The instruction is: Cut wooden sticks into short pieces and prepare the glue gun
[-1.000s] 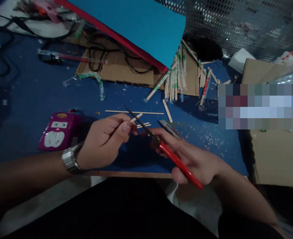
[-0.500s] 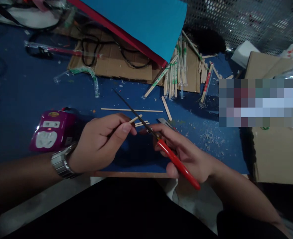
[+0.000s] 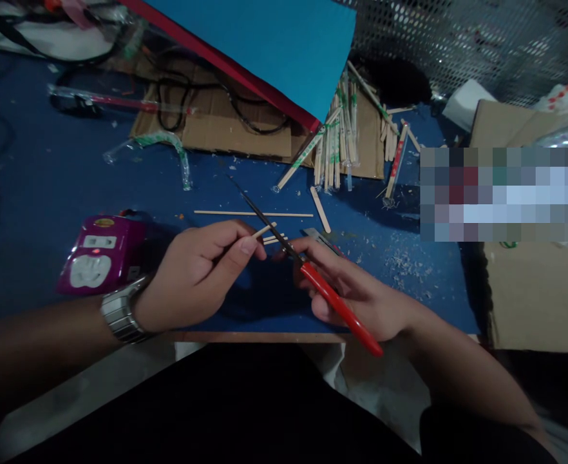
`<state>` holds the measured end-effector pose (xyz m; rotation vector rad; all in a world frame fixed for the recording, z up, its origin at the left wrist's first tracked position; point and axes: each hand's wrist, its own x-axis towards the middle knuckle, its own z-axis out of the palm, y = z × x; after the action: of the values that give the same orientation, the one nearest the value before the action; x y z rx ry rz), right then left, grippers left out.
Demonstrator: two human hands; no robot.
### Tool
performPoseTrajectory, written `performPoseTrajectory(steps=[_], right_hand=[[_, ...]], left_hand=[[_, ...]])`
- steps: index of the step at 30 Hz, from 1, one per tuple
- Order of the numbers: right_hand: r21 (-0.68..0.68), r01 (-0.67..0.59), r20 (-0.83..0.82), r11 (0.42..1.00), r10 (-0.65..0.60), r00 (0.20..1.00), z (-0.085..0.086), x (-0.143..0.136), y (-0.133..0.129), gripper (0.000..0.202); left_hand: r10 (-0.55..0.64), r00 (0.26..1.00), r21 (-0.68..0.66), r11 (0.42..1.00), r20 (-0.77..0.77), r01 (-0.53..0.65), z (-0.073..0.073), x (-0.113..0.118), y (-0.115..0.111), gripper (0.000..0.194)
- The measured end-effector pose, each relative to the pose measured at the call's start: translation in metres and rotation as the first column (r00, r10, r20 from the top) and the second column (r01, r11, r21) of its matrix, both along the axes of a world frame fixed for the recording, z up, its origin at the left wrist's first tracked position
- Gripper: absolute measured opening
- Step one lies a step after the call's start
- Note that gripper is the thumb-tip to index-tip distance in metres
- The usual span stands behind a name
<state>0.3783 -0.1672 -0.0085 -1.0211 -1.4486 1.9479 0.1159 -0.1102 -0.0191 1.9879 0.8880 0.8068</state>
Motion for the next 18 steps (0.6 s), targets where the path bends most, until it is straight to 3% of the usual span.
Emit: performPoseTrajectory(steps=[6,12,18], right_hand=[[-0.049,0.097,-0.061,0.994,-0.100,0.993,0.007,-0.009,-0.004,0.038],[-0.056,0.143,-0.039,0.988,-0.145,0.989,0.014,-0.015,-0.007,0.037],[-0.174,0.153,-0.122,0.973,-0.175,0.977,0.011,-0.017,-0.011,0.039]], left_hand=[[-0.021,0.999,0.005,1.000,0.024,0.021,0.000,0.000,-0.001,0.029],[-0.022,0.998,0.014,1.000,0.052,0.022,-0.002,0.001,0.001,0.029],[-0.034,0.997,0.014,0.999,0.065,0.033,0.001,0.001,0.003,0.029]])
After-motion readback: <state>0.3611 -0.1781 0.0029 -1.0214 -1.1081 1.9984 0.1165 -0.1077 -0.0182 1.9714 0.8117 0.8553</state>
